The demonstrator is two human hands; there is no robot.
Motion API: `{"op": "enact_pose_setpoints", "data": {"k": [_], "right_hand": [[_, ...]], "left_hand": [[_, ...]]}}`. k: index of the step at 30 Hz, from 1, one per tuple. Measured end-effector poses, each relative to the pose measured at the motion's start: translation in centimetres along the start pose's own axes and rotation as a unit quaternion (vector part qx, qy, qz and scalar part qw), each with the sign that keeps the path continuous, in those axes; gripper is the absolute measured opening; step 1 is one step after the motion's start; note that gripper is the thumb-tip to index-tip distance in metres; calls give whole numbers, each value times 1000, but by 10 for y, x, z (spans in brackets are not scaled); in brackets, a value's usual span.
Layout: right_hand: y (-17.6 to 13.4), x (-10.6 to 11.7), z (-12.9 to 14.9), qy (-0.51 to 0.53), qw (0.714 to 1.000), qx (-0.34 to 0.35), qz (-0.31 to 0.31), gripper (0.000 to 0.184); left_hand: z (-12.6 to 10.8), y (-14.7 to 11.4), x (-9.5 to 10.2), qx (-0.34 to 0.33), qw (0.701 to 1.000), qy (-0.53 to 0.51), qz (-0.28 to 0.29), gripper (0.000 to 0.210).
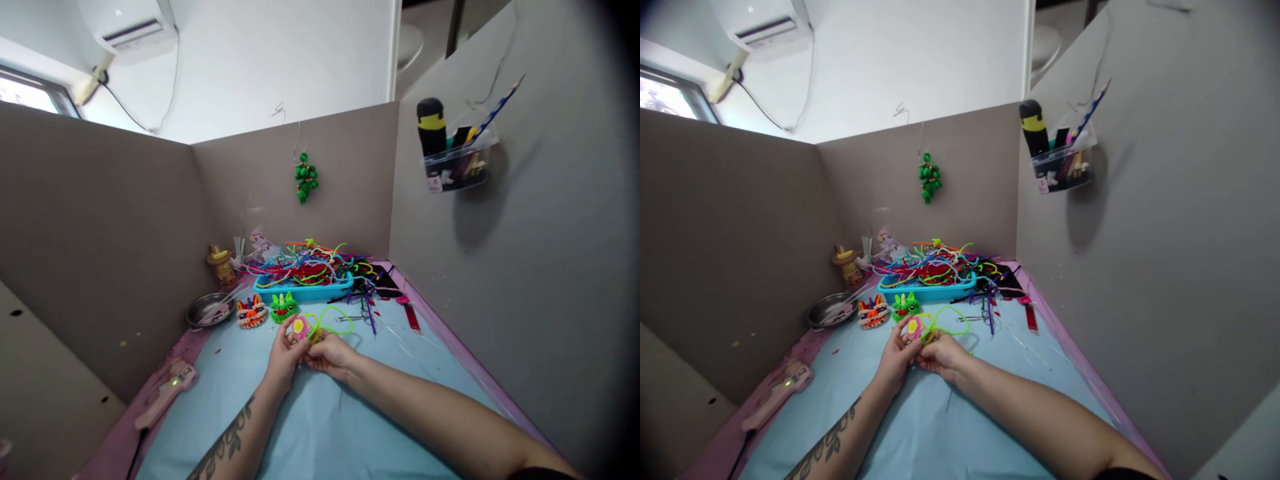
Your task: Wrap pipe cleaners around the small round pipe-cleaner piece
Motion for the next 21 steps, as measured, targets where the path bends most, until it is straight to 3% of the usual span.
{"op": "enact_pose_setpoints", "data": {"k": [4,7,10,13,17,21], "right_hand": [[-5,-4,-1,-53,999,-6,5,36],[-7,-10,-3,-162,984,7,70,30],[-10,-15,1,-327,932,67,141,26],[-16,-18,3,-437,874,75,202,25],[-29,-21,12,-522,813,60,249,24],[-42,-17,14,-553,754,-20,353,22]], "left_hand": [[-1,2,9,-2,999,8,-40,71],[-7,2,16,-17,998,-10,-64,69],[-11,4,26,-18,995,-36,-94,69],[-13,8,38,-24,990,-64,-121,67],[-15,13,43,-38,990,-78,-113,65],[-15,13,41,-34,991,-70,-106,62]]}}
Point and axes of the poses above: each hand's wrist, its own y-axis towards the middle knuckle, its own x-axis out of the back of the hand, z = x × y, the point moved 7 cm from there along y, towards the middle knuckle, and after that the axes turned 1 degree about -x, right-handed, at the moved point
